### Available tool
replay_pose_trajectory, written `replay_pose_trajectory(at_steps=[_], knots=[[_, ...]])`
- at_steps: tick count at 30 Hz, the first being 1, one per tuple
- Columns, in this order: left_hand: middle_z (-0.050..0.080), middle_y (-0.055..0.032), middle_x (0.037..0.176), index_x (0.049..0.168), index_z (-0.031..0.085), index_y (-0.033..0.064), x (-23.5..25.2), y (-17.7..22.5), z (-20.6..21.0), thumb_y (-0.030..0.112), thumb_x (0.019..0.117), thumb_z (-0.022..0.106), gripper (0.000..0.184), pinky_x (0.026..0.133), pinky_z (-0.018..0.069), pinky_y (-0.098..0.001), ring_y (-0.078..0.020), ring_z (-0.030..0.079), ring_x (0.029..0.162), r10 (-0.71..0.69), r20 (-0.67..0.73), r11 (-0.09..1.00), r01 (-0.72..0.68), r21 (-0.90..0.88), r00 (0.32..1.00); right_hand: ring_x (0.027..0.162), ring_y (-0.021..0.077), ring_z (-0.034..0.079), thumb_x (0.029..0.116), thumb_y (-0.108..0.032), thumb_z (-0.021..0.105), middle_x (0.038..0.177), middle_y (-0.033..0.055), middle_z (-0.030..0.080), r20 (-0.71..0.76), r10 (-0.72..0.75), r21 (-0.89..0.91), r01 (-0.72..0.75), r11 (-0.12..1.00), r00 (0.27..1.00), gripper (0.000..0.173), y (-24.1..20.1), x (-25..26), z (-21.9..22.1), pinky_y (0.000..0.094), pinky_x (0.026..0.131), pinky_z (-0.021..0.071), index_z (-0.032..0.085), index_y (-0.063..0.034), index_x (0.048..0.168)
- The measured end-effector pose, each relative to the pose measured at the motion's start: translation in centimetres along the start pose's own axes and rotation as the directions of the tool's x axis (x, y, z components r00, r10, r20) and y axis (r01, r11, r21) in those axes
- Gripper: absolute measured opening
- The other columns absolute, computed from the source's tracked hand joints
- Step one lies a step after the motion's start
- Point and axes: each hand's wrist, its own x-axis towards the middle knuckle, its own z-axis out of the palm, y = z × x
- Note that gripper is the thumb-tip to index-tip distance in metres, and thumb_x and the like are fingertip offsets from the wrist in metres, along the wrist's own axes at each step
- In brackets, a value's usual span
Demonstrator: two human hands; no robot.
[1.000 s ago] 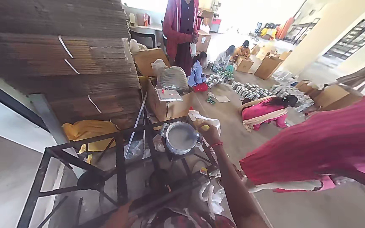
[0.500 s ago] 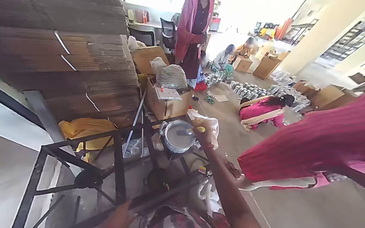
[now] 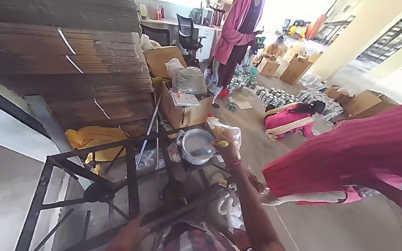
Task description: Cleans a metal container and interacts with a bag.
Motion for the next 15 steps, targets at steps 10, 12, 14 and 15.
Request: replay_pose_trajectory(at_steps=[10, 12, 14, 15], knots=[[0.057, -0.0283, 0.142, 0.155, 0.038, -0.0019, 0.3, 0.0, -0.3, 0.029, 0.1018, 0.065, 0.067, 0.114, 0.0373, -0.0622, -0.0452, 0.053, 0.134, 0.016, 0.022, 1.000, -0.016, 0.009, 1.000, 0.075, 0.0191, 0.072, 0.0967, -0.012, 0.071, 0.100, 0.0147, 0.072, -0.084, -0.053, 0.020, 0.054, 0.998, 0.995, 0.022, 1.8, 0.7, 0.3, 0.0361, 0.069, 0.0628, 0.068, 0.0025, 0.113], [0.056, -0.0286, 0.142, 0.155, 0.038, -0.0022, -0.2, 0.0, -0.4, 0.029, 0.1023, 0.065, 0.067, 0.115, 0.0364, -0.0622, -0.0459, 0.052, 0.135, 0.019, 0.016, 1.000, -0.019, 0.005, 1.000, 0.076, 0.0192, 0.073, 0.0960, -0.010, 0.072, 0.100, 0.0149, 0.073, -0.049, -0.022, 0.031, 0.024, 0.999, 0.999, 0.022, 1.2, 0.0, -1.0, 0.0354, 0.069, 0.0642, 0.068, 0.0034, 0.113], [0.057, -0.0273, 0.143, 0.155, 0.039, -0.0019, -0.5, -0.1, -0.3, 0.029, 0.1021, 0.065, 0.066, 0.115, 0.0355, -0.0632, -0.0463, 0.051, 0.136, -0.009, -0.005, 1.000, 0.009, 0.009, 1.000, 0.076, 0.0193, 0.074, 0.0962, -0.013, 0.071, 0.097, 0.0143, 0.074, -0.108, -0.054, -0.020, 0.052, 0.998, 0.993, 0.022, 1.8, 0.4, -2.4, 0.0366, 0.069, 0.0640, 0.068, 0.0024, 0.112], [0.056, -0.0273, 0.144, 0.155, 0.039, -0.0019, -0.5, -0.1, -0.2, 0.030, 0.1020, 0.065, 0.067, 0.115, 0.0352, -0.0640, -0.0466, 0.050, 0.137, -0.032, -0.011, 0.999, 0.032, 0.018, 0.999, 0.076, 0.0199, 0.073, 0.0959, -0.014, 0.072, 0.096, 0.0144, 0.073, -0.160, -0.075, -0.044, 0.069, 0.997, 0.984, 0.022, 2.4, 1.0, -2.6, 0.0381, 0.070, 0.0635, 0.069, 0.0018, 0.111]])
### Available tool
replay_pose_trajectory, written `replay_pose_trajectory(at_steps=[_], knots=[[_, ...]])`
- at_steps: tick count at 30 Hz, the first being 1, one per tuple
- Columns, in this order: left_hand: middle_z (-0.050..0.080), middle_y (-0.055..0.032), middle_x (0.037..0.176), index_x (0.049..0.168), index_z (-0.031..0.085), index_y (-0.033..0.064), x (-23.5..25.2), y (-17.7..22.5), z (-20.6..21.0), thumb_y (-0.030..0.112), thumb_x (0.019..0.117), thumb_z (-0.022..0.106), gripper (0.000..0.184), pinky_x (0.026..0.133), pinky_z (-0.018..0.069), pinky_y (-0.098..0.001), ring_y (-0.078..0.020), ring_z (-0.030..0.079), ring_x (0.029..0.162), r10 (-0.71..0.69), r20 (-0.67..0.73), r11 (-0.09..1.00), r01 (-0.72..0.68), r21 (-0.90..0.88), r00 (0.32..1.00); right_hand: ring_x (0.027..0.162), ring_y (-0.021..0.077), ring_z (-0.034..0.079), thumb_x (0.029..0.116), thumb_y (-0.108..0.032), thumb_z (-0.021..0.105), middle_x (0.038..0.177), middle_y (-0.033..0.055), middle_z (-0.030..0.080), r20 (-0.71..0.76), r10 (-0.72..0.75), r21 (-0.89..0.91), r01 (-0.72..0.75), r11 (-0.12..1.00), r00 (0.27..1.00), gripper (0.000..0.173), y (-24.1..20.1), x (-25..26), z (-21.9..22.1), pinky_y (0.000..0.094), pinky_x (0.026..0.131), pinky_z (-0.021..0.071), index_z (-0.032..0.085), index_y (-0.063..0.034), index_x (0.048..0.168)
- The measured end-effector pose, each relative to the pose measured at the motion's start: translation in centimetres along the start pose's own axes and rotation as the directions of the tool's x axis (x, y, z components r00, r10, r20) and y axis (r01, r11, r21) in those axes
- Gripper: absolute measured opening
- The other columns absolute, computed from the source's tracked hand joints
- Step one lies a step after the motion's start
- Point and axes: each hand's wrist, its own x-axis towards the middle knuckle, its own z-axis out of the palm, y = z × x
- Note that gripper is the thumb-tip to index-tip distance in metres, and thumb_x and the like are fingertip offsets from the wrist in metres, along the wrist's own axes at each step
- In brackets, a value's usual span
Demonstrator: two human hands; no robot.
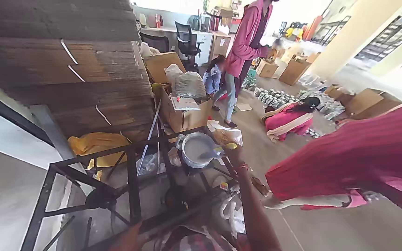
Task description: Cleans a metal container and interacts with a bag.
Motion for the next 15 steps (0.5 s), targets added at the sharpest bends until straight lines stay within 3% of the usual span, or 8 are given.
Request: replay_pose_trajectory(at_steps=[3, 6, 9, 12, 15], knots=[[0.053, -0.0299, 0.146, 0.155, 0.038, -0.0021, 0.2, -0.1, 0.2, 0.031, 0.1019, 0.065, 0.068, 0.115, 0.0351, -0.0643, -0.0481, 0.049, 0.137, -0.017, 0.014, 1.000, 0.017, 0.018, 1.000, 0.079, 0.0200, 0.070, 0.0957, -0.016, 0.073, 0.097, 0.0148, 0.072, -0.111, 0.013, 0.032, -0.009, 0.999, 0.994, 0.024, 0.6, 0.2, 2.0, 0.0397, 0.075, 0.0605, 0.069, 0.0015, 0.112], [0.053, -0.0290, 0.145, 0.155, 0.038, -0.0017, 0.2, 0.4, 0.1, 0.029, 0.1019, 0.065, 0.067, 0.115, 0.0345, -0.0631, -0.0469, 0.049, 0.138, 0.035, 0.020, 0.999, -0.035, 0.007, 0.999, 0.077, 0.0187, 0.072, 0.0950, -0.009, 0.073, 0.099, 0.0158, 0.072, -0.004, 0.079, 0.143, -0.078, 0.987, 0.997, 0.023, 0.1, -1.0, 3.1, 0.0353, 0.072, 0.0629, 0.068, 0.0045, 0.113], [0.053, -0.0290, 0.146, 0.154, 0.040, -0.0024, -0.4, 1.3, -0.2, 0.026, 0.1019, 0.065, 0.065, 0.116, 0.0307, -0.0663, -0.0483, 0.046, 0.139, 0.018, 0.011, 0.999, -0.018, -0.032, 1.000, 0.078, 0.0177, 0.073, 0.0942, -0.007, 0.073, 0.100, 0.0135, 0.074, 0.077, 0.068, 0.123, -0.077, 0.989, 0.995, 0.019, -0.4, -1.9, 1.1, 0.0337, 0.071, 0.0638, 0.070, 0.0031, 0.110], [0.054, -0.0279, 0.145, 0.156, 0.038, 0.0000, 0.4, 0.4, 0.3, 0.032, 0.1019, 0.065, 0.069, 0.114, 0.0356, -0.0650, -0.0470, 0.050, 0.137, -0.018, 0.041, 0.999, 0.016, 0.034, 0.999, 0.077, 0.0197, 0.074, 0.0942, -0.010, 0.074, 0.096, 0.0130, 0.074, -0.013, 0.012, 0.077, -0.011, 0.997, 1.000, 0.018, 0.7, -1.4, -0.3, 0.0374, 0.071, 0.0642, 0.071, 0.0015, 0.108], [0.054, -0.0271, 0.146, 0.157, 0.037, 0.0005, 0.5, 0.5, 0.2, 0.032, 0.1022, 0.065, 0.069, 0.116, 0.0352, -0.0624, -0.0451, 0.050, 0.137, 0.001, 0.045, 0.999, -0.002, 0.040, 0.999, 0.071, 0.0165, 0.070, 0.0931, -0.008, 0.074, 0.092, 0.0122, 0.073, -0.103, -0.034, 0.064, 0.041, 0.997, 0.994, 0.018, 1.2, -0.7, 1.5, 0.0354, 0.067, 0.0616, 0.071, 0.0016, 0.107]])
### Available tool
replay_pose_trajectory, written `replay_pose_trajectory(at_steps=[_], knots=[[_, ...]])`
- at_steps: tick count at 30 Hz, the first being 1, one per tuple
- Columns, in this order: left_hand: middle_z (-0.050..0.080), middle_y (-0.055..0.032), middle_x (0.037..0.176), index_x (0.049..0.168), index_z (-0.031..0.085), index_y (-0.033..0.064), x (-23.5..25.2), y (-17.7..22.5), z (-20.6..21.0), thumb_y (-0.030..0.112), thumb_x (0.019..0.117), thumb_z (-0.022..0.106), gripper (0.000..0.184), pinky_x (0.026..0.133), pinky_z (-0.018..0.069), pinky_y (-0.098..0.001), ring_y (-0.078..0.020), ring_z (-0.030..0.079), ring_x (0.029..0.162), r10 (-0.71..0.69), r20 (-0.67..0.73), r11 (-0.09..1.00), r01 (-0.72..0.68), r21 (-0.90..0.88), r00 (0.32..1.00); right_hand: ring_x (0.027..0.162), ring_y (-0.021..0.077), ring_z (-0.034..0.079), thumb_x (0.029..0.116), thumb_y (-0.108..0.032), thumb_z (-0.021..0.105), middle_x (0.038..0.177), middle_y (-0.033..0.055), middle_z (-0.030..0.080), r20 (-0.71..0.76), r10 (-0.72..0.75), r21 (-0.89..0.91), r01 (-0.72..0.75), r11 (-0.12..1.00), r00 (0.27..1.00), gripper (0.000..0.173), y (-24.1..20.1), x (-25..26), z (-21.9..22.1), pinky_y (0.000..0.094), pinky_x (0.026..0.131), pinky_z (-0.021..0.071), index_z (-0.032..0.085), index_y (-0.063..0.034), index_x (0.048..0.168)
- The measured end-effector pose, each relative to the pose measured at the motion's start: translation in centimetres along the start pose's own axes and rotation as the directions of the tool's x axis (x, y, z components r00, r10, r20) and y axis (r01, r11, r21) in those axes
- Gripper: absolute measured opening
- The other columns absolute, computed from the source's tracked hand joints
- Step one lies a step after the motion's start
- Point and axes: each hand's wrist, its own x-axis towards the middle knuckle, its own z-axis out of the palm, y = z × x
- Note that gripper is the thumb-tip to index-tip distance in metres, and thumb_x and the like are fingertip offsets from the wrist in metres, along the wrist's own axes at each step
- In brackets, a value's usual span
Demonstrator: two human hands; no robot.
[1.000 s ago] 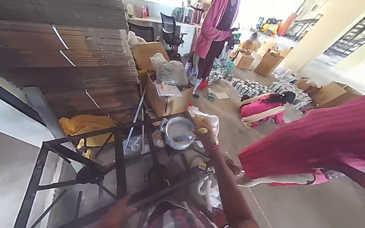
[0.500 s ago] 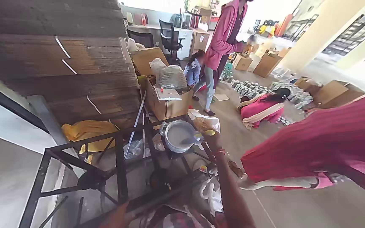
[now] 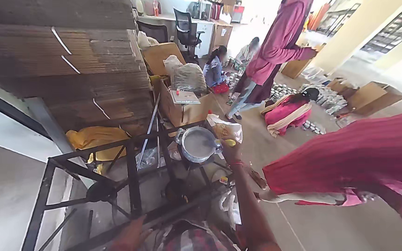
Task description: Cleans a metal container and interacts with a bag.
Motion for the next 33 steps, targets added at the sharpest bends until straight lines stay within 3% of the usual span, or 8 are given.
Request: replay_pose_trajectory(at_steps=[5, 9, 12, 17, 20, 23, 29, 33], knots=[[0.053, -0.0265, 0.147, 0.157, 0.036, 0.0021, 0.1, 0.4, -0.5, 0.032, 0.1025, 0.064, 0.069, 0.115, 0.0354, -0.0629, -0.0448, 0.050, 0.137, 0.005, 0.017, 1.000, -0.006, 0.011, 1.000, 0.085, 0.0195, 0.072, 0.0893, 0.000, 0.073, 0.107, 0.0150, 0.073, 0.245, 0.023, -0.057, -0.009, 0.998, 0.969, 0.021, -2.4, -1.5, 0.1, 0.0367, 0.077, 0.0625, 0.071, 0.0035, 0.110], [0.055, -0.0270, 0.145, 0.157, 0.038, 0.0033, 0.2, -0.1, -0.3, 0.031, 0.1012, 0.066, 0.068, 0.113, 0.0358, -0.0657, -0.0468, 0.051, 0.136, -0.015, -0.011, 1.000, 0.015, -0.015, 1.000, 0.079, 0.0179, 0.072, 0.0914, -0.005, 0.072, 0.097, 0.0122, 0.073, 0.130, -0.005, -0.088, 0.016, 0.996, 0.991, 0.016, -1.0, -0.7, -1.6, 0.0377, 0.074, 0.0628, 0.072, 0.0012, 0.107], [0.055, -0.0276, 0.144, 0.156, 0.040, 0.0017, 0.4, -0.1, -0.1, 0.031, 0.1005, 0.067, 0.068, 0.113, 0.0354, -0.0665, -0.0474, 0.050, 0.136, -0.021, -0.005, 1.000, 0.021, -0.019, 1.000, 0.073, 0.0177, 0.071, 0.0922, -0.005, 0.071, 0.095, 0.0137, 0.073, 0.024, -0.003, -0.021, 0.004, 1.000, 1.000, 0.016, 0.4, -0.2, 0.1, 0.0367, 0.069, 0.0622, 0.071, 0.0026, 0.106], [0.053, -0.0291, 0.146, 0.156, 0.038, -0.0001, 0.7, 0.2, -0.3, 0.031, 0.1009, 0.067, 0.069, 0.115, 0.0343, -0.0640, -0.0474, 0.049, 0.138, 0.035, 0.026, 0.999, -0.035, -0.012, 0.999, 0.082, 0.0195, 0.072, 0.0903, 0.000, 0.071, 0.103, 0.0139, 0.072, 0.206, 0.062, 0.019, -0.068, 0.998, 0.976, 0.016, -1.7, -1.9, 0.1, 0.0358, 0.072, 0.0634, 0.070, 0.0034, 0.106], [0.052, -0.0277, 0.147, 0.156, 0.038, 0.0023, 0.6, 0.5, -0.4, 0.030, 0.1008, 0.067, 0.068, 0.114, 0.0351, -0.0643, -0.0465, 0.049, 0.138, -0.005, 0.011, 1.000, 0.005, 0.012, 1.000, 0.079, 0.0191, 0.073, 0.0894, -0.004, 0.073, 0.099, 0.0122, 0.074, 0.121, 0.007, -0.068, 0.001, 0.998, 0.993, 0.015, -1.1, -1.5, -1.8, 0.0379, 0.072, 0.0633, 0.072, 0.0002, 0.104], [0.052, -0.0266, 0.147, 0.157, 0.038, 0.0031, 0.6, 0.7, -0.4, 0.030, 0.1010, 0.067, 0.068, 0.115, 0.0356, -0.0631, -0.0448, 0.049, 0.138, -0.031, 0.011, 0.999, 0.030, 0.020, 0.999, 0.074, 0.0188, 0.071, 0.0916, -0.005, 0.072, 0.094, 0.0138, 0.073, 0.012, 0.009, -0.070, -0.008, 0.998, 1.000, 0.015, -0.5, -0.6, -0.5, 0.0382, 0.071, 0.0618, 0.072, 0.0007, 0.106], [0.051, -0.0273, 0.148, 0.156, 0.038, 0.0024, 0.5, 1.0, -0.7, 0.031, 0.1011, 0.066, 0.069, 0.115, 0.0360, -0.0623, -0.0447, 0.050, 0.138, 0.023, 0.018, 1.000, -0.023, -0.003, 1.000, 0.079, 0.0193, 0.072, 0.0905, -0.001, 0.073, 0.102, 0.0138, 0.073, 0.184, 0.058, -0.020, -0.055, 0.998, 0.981, 0.018, -1.9, -1.2, 0.2, 0.0362, 0.071, 0.0632, 0.070, 0.0025, 0.107], [0.051, -0.0270, 0.148, 0.157, 0.039, 0.0042, 0.7, 0.7, -0.3, 0.032, 0.1005, 0.067, 0.069, 0.114, 0.0358, -0.0647, -0.0456, 0.049, 0.138, -0.010, -0.002, 1.000, 0.010, 0.011, 1.000, 0.078, 0.0214, 0.072, 0.0906, -0.006, 0.075, 0.097, 0.0147, 0.073, 0.065, 0.043, -0.103, -0.036, 0.994, 0.997, 0.018, -1.1, 0.5, -1.6, 0.0405, 0.073, 0.0626, 0.071, 0.0002, 0.107]])
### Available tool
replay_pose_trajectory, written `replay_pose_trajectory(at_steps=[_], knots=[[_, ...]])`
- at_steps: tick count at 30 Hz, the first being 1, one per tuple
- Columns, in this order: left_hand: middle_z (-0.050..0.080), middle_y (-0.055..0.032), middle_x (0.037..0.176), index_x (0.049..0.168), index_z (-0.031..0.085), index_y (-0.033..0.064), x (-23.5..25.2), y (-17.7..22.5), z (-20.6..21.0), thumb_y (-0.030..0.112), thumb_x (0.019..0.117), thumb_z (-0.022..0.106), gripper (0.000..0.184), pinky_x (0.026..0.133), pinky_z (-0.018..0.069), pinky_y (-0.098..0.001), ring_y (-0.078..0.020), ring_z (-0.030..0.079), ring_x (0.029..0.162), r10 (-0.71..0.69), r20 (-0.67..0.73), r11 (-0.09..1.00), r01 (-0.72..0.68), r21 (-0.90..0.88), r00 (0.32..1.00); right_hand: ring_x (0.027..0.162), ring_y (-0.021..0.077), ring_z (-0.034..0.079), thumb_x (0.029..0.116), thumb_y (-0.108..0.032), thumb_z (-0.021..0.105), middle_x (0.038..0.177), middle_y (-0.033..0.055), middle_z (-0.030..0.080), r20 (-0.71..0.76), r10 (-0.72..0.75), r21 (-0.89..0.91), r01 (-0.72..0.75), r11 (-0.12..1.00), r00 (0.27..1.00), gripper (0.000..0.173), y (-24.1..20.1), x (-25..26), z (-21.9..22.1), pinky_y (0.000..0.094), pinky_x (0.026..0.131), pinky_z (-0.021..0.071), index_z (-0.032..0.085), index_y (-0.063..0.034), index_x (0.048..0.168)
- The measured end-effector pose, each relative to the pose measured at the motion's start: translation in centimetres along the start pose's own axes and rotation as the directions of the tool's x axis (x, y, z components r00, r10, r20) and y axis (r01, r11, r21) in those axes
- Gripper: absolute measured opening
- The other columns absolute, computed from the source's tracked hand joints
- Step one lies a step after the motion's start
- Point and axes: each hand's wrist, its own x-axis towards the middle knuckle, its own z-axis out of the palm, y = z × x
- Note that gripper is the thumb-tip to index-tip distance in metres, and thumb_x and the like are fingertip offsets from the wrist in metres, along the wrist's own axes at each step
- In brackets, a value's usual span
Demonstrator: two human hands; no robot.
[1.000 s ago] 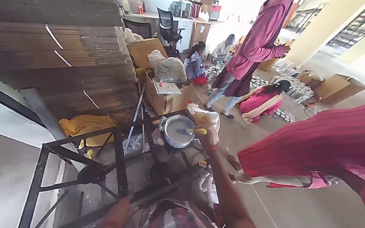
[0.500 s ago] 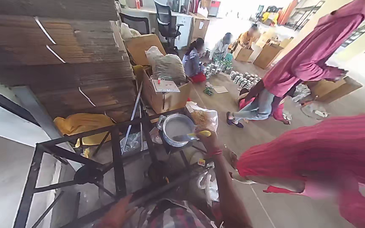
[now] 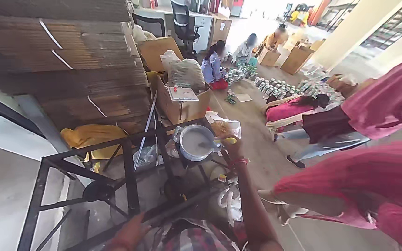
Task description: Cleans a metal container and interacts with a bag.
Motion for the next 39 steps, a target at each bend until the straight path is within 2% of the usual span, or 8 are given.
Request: replay_pose_trajectory(at_steps=[3, 9, 15, 21, 26, 28, 33, 39], knots=[[0.052, -0.0271, 0.148, 0.157, 0.038, 0.0043, 0.3, -0.2, 0.2, 0.033, 0.1008, 0.067, 0.069, 0.114, 0.0352, -0.0655, -0.0469, 0.048, 0.139, -0.012, 0.009, 1.000, 0.012, 0.009, 1.000, 0.073, 0.0197, 0.071, 0.0915, -0.005, 0.074, 0.096, 0.0151, 0.073, -0.073, 0.032, 0.119, -0.023, 0.993, 0.997, 0.019, 0.9, 1.3, 1.8, 0.0380, 0.068, 0.0621, 0.070, 0.0013, 0.109], [0.054, -0.0277, 0.145, 0.156, 0.038, 0.0027, 0.3, -0.7, 0.1, 0.032, 0.1011, 0.066, 0.069, 0.114, 0.0367, -0.0633, -0.0456, 0.051, 0.136, 0.021, 0.007, 0.999, -0.021, -0.025, 1.000, 0.082, 0.0176, 0.072, 0.0916, -0.004, 0.074, 0.105, 0.0126, 0.073, 0.254, 0.007, 0.039, -0.017, 0.999, 0.967, 0.018, -1.2, -0.8, 0.6, 0.0349, 0.074, 0.0630, 0.071, 0.0015, 0.109], [0.053, -0.0273, 0.147, 0.156, 0.038, 0.0015, -0.2, 0.2, -0.1, 0.032, 0.1021, 0.065, 0.067, 0.116, 0.0346, -0.0632, -0.0452, 0.048, 0.139, -0.014, 0.016, 1.000, 0.014, 0.005, 1.000, 0.081, 0.0220, 0.071, 0.0933, -0.008, 0.074, 0.103, 0.0158, 0.072, 0.105, -0.063, -0.064, 0.070, 0.995, 0.993, 0.020, -0.9, 1.5, 1.0, 0.0409, 0.077, 0.0615, 0.071, -0.0002, 0.112], [0.050, -0.0293, 0.148, 0.156, 0.037, -0.0013, -0.3, 0.8, -0.2, 0.028, 0.1024, 0.065, 0.067, 0.117, 0.0339, -0.0616, -0.0459, 0.048, 0.139, 0.052, 0.020, 0.999, -0.052, -0.011, 0.998, 0.078, 0.0173, 0.071, 0.0927, -0.007, 0.073, 0.102, 0.0119, 0.073, 0.396, -0.037, -0.064, 0.068, 0.996, 0.917, 0.018, -2.8, 1.6, 0.1, 0.0362, 0.074, 0.0622, 0.072, -0.0014, 0.110], [0.053, -0.0274, 0.146, 0.157, 0.038, 0.0018, -0.1, 0.9, 0.2, 0.031, 0.1022, 0.065, 0.067, 0.115, 0.0345, -0.0640, -0.0459, 0.049, 0.138, 0.000, 0.016, 1.000, 0.000, 0.015, 1.000, 0.087, 0.0282, 0.071, 0.0936, -0.012, 0.075, 0.102, 0.0192, 0.072, 0.208, -0.045, -0.192, 0.085, 0.978, 0.977, 0.021, -2.5, 2.5, 0.0, 0.0493, 0.084, 0.0587, 0.071, -0.0002, 0.111], [0.052, -0.0271, 0.147, 0.156, 0.038, 0.0016, -0.2, 1.2, 0.2, 0.032, 0.1025, 0.064, 0.067, 0.116, 0.0341, -0.0632, -0.0448, 0.048, 0.139, 0.010, 0.024, 1.000, -0.010, 0.023, 1.000, 0.081, 0.0246, 0.071, 0.0920, -0.011, 0.076, 0.100, 0.0169, 0.073, 0.173, -0.084, -0.117, 0.105, 0.988, 0.981, 0.021, -1.6, 2.4, 1.8, 0.0446, 0.078, 0.0605, 0.072, 0.0000, 0.110], [0.053, -0.0260, 0.147, 0.156, 0.039, 0.0021, -0.5, 1.1, -0.2, 0.029, 0.1024, 0.065, 0.065, 0.116, 0.0353, -0.0611, -0.0431, 0.050, 0.138, 0.045, 0.007, 0.999, -0.046, 0.008, 0.999, 0.082, 0.0155, 0.071, 0.0922, -0.004, 0.073, 0.103, 0.0113, 0.073, 0.429, -0.056, -0.046, 0.084, 0.995, 0.901, 0.017, -2.4, 1.3, 0.2, 0.0343, 0.076, 0.0622, 0.071, 0.0003, 0.109], [0.050, -0.0281, 0.149, 0.158, 0.036, 0.0028, -0.4, 0.8, 0.2, 0.030, 0.1021, 0.065, 0.068, 0.115, 0.0346, -0.0633, -0.0459, 0.048, 0.139, -0.007, 0.002, 1.000, 0.007, 0.025, 1.000, 0.088, 0.0242, 0.072, 0.0929, -0.007, 0.074, 0.107, 0.0178, 0.072, 0.191, -0.010, -0.153, 0.039, 0.987, 0.982, 0.023, -2.5, 2.6, 0.3, 0.0434, 0.083, 0.0607, 0.071, 0.0006, 0.114]])
